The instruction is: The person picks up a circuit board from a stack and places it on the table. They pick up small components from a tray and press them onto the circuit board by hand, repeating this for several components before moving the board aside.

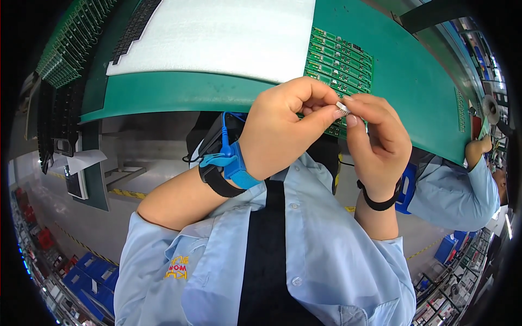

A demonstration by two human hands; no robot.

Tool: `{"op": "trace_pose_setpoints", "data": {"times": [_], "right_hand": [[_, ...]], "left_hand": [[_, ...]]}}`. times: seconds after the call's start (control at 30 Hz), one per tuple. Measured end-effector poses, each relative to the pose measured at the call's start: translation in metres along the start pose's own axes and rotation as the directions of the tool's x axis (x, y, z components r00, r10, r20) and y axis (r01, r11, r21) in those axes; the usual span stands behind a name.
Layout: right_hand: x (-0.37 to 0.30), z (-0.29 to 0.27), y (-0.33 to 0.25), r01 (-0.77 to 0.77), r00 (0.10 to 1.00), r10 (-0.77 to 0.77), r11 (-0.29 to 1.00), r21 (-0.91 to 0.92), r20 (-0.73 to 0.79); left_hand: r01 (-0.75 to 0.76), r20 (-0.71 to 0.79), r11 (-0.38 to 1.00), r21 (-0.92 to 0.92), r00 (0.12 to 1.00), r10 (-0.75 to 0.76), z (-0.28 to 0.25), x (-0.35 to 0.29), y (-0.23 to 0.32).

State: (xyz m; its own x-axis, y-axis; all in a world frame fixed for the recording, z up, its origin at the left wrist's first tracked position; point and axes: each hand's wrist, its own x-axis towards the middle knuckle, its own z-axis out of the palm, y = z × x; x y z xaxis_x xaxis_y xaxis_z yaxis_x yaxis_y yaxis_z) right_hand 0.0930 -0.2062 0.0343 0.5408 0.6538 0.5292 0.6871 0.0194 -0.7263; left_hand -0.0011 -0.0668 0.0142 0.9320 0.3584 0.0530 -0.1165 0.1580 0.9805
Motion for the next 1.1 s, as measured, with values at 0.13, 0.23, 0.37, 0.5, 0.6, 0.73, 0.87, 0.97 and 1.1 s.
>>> {"op": "trace_pose_setpoints", "data": {"times": [0.13, 0.23, 0.37, 0.5, 0.6, 0.73, 0.87, 0.97, 1.1], "right_hand": [[0.002, -0.003, 0.001, 0.070, 0.997, -0.066, 0.990, -0.125, 0.033], [0.002, -0.003, 0.004, 0.003, 0.998, 0.004, 0.991, -0.130, 0.060], [0.007, -0.007, -0.002, 0.009, 0.998, 0.008, 0.969, -0.245, 0.070], [0.010, -0.018, 0.005, 0.100, 0.992, -0.066, 0.928, -0.358, 0.106], [0.015, -0.025, 0.007, 0.167, 0.983, -0.120, 0.894, -0.417, 0.137], [0.032, -0.038, 0.020, 0.072, 0.997, -0.066, 0.900, -0.430, 0.029], [0.058, -0.052, 0.066, -0.231, 0.970, 0.241, 0.932, -0.280, 0.002], [0.064, -0.047, 0.085, -0.269, 0.950, 0.304, 0.915, -0.300, 0.077], [0.066, -0.040, 0.091, -0.117, 0.967, 0.206, 0.882, -0.457, 0.150]], "left_hand": [[0.019, -0.016, 0.979, 0.201, 1.000, -0.016, 0.001, 0.001, 0.004], [-0.055, -0.024, 0.946, 0.319, 0.998, 0.066, 0.003, -0.001, 0.001], [-0.207, 0.034, 0.904, 0.375, 0.977, 0.209, 0.000, 0.001, -0.007], [-0.331, 0.151, 0.866, 0.375, 0.943, 0.295, 0.000, 0.003, -0.007], [-0.393, 0.195, 0.813, 0.429, 0.919, 0.342, -0.003, 0.002, -0.005], [-0.452, 0.223, 0.637, 0.624, 0.885, 0.409, -0.004, 0.000, -0.005], [-0.468, 0.278, 0.409, 0.784, 0.852, 0.444, -0.008, 0.002, -0.018], [-0.474, 0.317, 0.317, 0.822, 0.842, 0.437, -0.012, 0.004, -0.027], [-0.485, 0.338, 0.273, 0.831, 0.829, 0.446, -0.012, 0.005, -0.032]]}}
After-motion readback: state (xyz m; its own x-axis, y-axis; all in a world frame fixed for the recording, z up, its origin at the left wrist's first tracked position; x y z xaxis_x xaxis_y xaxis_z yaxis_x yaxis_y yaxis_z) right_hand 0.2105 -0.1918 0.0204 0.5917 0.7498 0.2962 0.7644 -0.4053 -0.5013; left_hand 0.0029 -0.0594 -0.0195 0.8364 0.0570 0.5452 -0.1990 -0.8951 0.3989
